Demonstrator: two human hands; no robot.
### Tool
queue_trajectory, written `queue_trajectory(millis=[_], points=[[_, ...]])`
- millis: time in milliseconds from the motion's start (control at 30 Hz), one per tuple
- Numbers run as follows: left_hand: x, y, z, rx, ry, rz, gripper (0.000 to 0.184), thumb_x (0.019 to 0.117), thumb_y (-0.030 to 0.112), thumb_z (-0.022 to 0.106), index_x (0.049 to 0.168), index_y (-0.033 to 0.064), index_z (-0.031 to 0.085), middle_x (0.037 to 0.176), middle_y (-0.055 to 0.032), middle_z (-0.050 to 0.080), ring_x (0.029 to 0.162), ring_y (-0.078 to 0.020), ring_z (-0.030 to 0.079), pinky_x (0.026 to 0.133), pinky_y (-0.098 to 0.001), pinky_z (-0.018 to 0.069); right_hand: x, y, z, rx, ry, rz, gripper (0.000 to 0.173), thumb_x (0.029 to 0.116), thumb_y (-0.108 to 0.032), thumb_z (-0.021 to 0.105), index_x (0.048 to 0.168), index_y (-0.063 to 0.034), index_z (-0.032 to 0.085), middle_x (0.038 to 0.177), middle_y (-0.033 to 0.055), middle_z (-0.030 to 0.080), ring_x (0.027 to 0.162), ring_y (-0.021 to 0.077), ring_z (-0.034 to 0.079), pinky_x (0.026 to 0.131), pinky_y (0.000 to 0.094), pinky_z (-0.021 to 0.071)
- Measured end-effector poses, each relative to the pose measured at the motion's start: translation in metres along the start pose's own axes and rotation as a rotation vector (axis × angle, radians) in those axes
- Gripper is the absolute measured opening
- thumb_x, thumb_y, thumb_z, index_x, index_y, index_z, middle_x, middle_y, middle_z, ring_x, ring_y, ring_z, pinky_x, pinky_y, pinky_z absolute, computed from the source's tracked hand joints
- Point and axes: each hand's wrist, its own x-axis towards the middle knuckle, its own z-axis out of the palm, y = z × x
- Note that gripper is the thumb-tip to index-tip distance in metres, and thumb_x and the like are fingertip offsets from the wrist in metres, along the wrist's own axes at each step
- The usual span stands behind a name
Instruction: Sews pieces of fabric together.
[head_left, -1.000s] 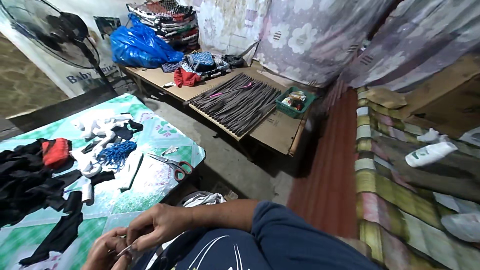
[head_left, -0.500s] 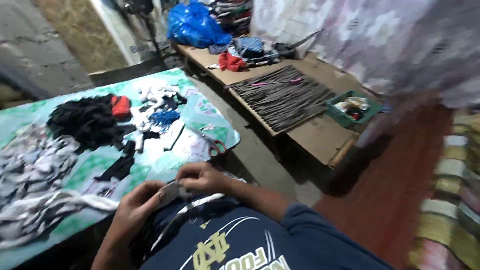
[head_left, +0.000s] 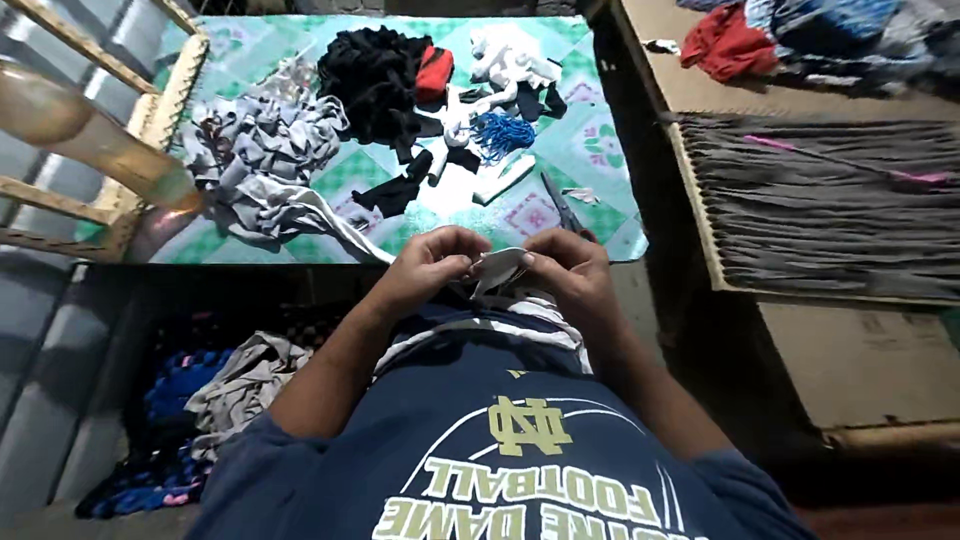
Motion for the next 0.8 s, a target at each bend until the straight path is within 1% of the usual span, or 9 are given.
queue_trajectory(millis=[67, 133, 233, 333, 433, 467, 633, 733, 800], points=[[-0.0008, -0.0014, 0.0001, -0.002, -0.011, 0.016, 0.025, 0.0934, 0.001, 0.054, 0.117, 0.0009, 0.063, 0.100, -0.0002, 0.067, 0.087, -0.0075, 0.066, 0.078, -0.0256, 0.0581, -0.0004, -0.0022, 0.0001, -0.005, 0.002, 0.017, 0.010, 0.0951, -0.004, 0.060, 0.099, -0.0066, 0.068, 0.083, -0.0073, 0.067, 0.069, -0.0017, 0.062, 0.064, 0.0175, 0.0556], [-0.0016, -0.0001, 0.0006, -0.004, -0.019, 0.027, 0.027, 0.0912, -0.001, 0.059, 0.117, 0.0016, 0.063, 0.100, 0.0002, 0.067, 0.086, -0.0067, 0.065, 0.077, -0.0240, 0.0577, 0.0001, -0.0039, 0.0000, -0.002, 0.002, 0.017, 0.010, 0.0948, -0.004, 0.059, 0.099, -0.0068, 0.067, 0.083, -0.0077, 0.067, 0.069, -0.0022, 0.061, 0.063, 0.0168, 0.0550], [-0.0037, 0.0020, 0.0026, 0.024, -0.005, 0.015, 0.023, 0.0921, -0.001, 0.064, 0.115, 0.0027, 0.064, 0.095, -0.0013, 0.066, 0.079, -0.0061, 0.064, 0.068, -0.0205, 0.0560, 0.0001, -0.0028, 0.0005, 0.011, -0.003, 0.008, 0.009, 0.0952, -0.004, 0.060, 0.099, -0.0070, 0.068, 0.082, -0.0071, 0.067, 0.068, -0.0012, 0.062, 0.063, 0.0174, 0.0556], [-0.0048, 0.0014, 0.0033, 0.043, 0.000, 0.008, 0.017, 0.0972, 0.002, 0.057, 0.113, 0.0027, 0.065, 0.094, -0.0019, 0.068, 0.077, -0.0064, 0.064, 0.068, -0.0220, 0.0559, -0.0007, -0.0014, 0.0012, 0.034, -0.011, 0.018, 0.009, 0.0959, -0.005, 0.060, 0.099, -0.0069, 0.068, 0.083, -0.0061, 0.067, 0.068, 0.0004, 0.062, 0.063, 0.0195, 0.0568], [-0.0062, 0.0004, 0.0032, 0.005, -0.008, -0.007, 0.022, 0.1006, 0.003, 0.048, 0.114, 0.0016, 0.066, 0.096, -0.0028, 0.068, 0.077, -0.0081, 0.065, 0.070, -0.0245, 0.0583, -0.0016, -0.0026, 0.0018, 0.066, -0.006, 0.056, 0.009, 0.0959, -0.006, 0.060, 0.099, -0.0075, 0.068, 0.083, -0.0049, 0.068, 0.069, 0.0026, 0.065, 0.065, 0.0219, 0.0590], [-0.0061, 0.0001, 0.0032, -0.005, -0.008, -0.013, 0.023, 0.1008, 0.003, 0.048, 0.114, 0.0013, 0.066, 0.097, -0.0033, 0.068, 0.078, -0.0085, 0.066, 0.071, -0.0249, 0.0587, -0.0015, -0.0026, 0.0019, 0.072, -0.003, 0.058, 0.009, 0.0958, -0.005, 0.060, 0.099, -0.0073, 0.068, 0.083, -0.0046, 0.068, 0.070, 0.0031, 0.065, 0.066, 0.0227, 0.0598], [-0.0071, 0.0010, 0.0054, -0.012, -0.008, -0.008, 0.019, 0.0959, -0.002, 0.061, 0.114, 0.0008, 0.068, 0.098, -0.0041, 0.070, 0.078, -0.0073, 0.065, 0.070, -0.0221, 0.0572, -0.0012, 0.0007, 0.0028, 0.106, -0.001, 0.035, 0.010, 0.0952, -0.004, 0.059, 0.098, -0.0070, 0.068, 0.083, -0.0050, 0.069, 0.072, 0.0030, 0.066, 0.067, 0.0230, 0.0596], [-0.0064, 0.0005, 0.0056, -0.005, -0.015, 0.003, 0.018, 0.0951, -0.002, 0.063, 0.112, -0.0001, 0.068, 0.096, -0.0045, 0.070, 0.076, -0.0066, 0.065, 0.068, -0.0209, 0.0565, -0.0011, 0.0006, 0.0032, 0.128, -0.002, 0.040, 0.009, 0.0958, -0.004, 0.059, 0.099, -0.0061, 0.068, 0.084, -0.0037, 0.069, 0.072, 0.0047, 0.067, 0.068, 0.0252, 0.0610], [-0.0064, 0.0000, 0.0062, 0.005, -0.005, 0.010, 0.015, 0.0957, -0.002, 0.063, 0.110, -0.0001, 0.069, 0.093, -0.0041, 0.070, 0.073, -0.0065, 0.064, 0.066, -0.0206, 0.0564, -0.0012, 0.0004, 0.0041, 0.124, -0.001, 0.042, 0.009, 0.0954, -0.004, 0.060, 0.098, -0.0060, 0.068, 0.084, -0.0037, 0.069, 0.072, 0.0040, 0.066, 0.067, 0.0239, 0.0601]])
